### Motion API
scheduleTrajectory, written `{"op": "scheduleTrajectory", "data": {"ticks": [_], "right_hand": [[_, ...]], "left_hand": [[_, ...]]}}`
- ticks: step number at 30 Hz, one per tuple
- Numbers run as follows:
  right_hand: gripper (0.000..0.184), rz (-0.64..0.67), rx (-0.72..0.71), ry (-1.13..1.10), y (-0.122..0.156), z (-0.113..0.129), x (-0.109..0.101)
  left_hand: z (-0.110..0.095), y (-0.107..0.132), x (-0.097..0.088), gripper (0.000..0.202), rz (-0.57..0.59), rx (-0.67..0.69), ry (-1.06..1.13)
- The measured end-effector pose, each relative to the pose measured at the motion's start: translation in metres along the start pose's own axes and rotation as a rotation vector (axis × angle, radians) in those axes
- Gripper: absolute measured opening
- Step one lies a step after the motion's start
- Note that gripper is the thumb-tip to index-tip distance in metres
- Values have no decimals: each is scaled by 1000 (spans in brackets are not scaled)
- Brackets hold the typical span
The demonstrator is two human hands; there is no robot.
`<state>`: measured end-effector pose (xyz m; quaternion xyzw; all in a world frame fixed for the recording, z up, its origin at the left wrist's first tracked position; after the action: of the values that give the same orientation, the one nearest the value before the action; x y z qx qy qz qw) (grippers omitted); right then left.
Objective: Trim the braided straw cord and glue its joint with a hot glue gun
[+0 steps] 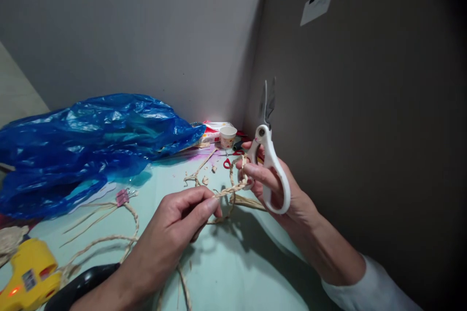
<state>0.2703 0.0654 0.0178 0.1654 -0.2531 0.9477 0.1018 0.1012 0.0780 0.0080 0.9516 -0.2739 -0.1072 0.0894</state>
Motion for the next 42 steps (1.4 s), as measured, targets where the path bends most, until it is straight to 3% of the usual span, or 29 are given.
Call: {"op": "scheduleTrajectory", "data": {"ticks": [4, 9, 18, 24, 29, 32, 35, 38, 40, 42], "right_hand": [[42, -24, -61, 31, -1, 3, -2], [40, -82, -117, 38, 0, 10, -3], [44, -52, -103, 37, -1, 3, -3], [48, -31, -84, 12, 1, 0, 0], [47, -51, -76, -3, 2, 3, 3], [45, -48, -82, -1, 0, 5, 1], [41, -60, -110, 7, -3, 9, -4], [41, -90, -150, 4, -6, 14, -10], [41, -90, -163, -4, -7, 17, -11], [40, -88, -166, -10, -6, 19, -10]], "left_hand": [[2, 1, -2, 38, -16, 22, -109], [14, 0, -2, 36, 13, -70, -154], [17, -2, 25, 27, 269, -121, -72], [11, -3, 20, 32, 166, -83, -40], [19, 1, 24, 32, 235, -206, 46], [20, 1, 23, 31, 212, -229, 66], [21, 1, 18, 32, 183, -240, 221], [21, 3, 19, 35, 243, -264, 346], [20, 5, 20, 32, 251, -263, 322], [16, 7, 16, 28, 162, -219, 223]]}}
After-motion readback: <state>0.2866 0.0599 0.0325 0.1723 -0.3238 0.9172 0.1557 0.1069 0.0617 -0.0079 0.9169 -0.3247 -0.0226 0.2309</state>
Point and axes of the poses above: each hand's wrist, its own y-axis away from the middle knuckle, its own x-axis out of the palm, z = x × y, the point moved 7 cm from there along -y, towards the middle knuckle, and after that the axes turned 15 degrees about -x, right-handed, at the moved point
